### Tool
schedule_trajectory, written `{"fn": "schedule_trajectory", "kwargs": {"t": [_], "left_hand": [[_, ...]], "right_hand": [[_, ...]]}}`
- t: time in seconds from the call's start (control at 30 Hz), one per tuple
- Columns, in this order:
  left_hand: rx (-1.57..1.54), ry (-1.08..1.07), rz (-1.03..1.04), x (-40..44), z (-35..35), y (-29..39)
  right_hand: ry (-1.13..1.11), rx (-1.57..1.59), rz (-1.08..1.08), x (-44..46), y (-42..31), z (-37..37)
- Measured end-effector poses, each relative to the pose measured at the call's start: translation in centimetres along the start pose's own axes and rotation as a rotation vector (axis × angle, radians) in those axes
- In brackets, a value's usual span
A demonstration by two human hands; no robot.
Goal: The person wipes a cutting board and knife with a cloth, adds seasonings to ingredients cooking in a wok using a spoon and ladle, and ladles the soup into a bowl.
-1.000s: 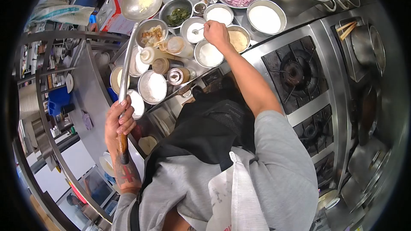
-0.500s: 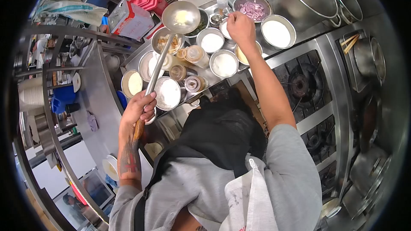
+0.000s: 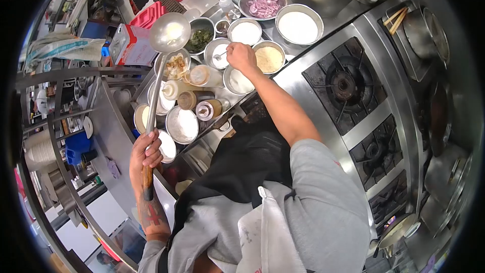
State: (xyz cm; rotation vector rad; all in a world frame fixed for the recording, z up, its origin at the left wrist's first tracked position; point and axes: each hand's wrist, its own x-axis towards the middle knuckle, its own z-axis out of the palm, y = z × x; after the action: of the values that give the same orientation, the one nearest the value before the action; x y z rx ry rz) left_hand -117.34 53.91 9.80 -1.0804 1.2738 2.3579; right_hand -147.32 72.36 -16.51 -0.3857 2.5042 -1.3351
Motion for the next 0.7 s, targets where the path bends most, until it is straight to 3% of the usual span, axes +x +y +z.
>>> {"fn": "schedule_trajectory", "kwargs": {"t": [0.2,0.27,0.37,0.47,0.6,0.7], "left_hand": [[0.072,0.066,0.035,0.2,0.4,-0.2],[0.254,0.188,0.035,0.7,0.3,-0.6],[0.387,0.141,-0.001,1.7,-0.2,-0.3],[0.386,0.103,-0.02,2.4,0.1,0.2],[0.285,-0.044,-0.06,3.2,0.2,0.7],[0.262,-0.059,-0.062,3.3,0.4,0.8]], "right_hand": [[-0.102,0.027,0.102,0.6,1.4,-1.9],[-0.131,0.199,0.217,0.5,0.7,-3.8],[-0.034,0.464,0.17,-0.5,-4.1,-7.1],[0.211,0.164,-0.103,-0.8,-6.1,-8.7],[0.253,0.075,-0.098,-3.6,-7.2,-11.8],[0.171,0.208,-0.007,-6.4,-6.1,-13.2]]}}
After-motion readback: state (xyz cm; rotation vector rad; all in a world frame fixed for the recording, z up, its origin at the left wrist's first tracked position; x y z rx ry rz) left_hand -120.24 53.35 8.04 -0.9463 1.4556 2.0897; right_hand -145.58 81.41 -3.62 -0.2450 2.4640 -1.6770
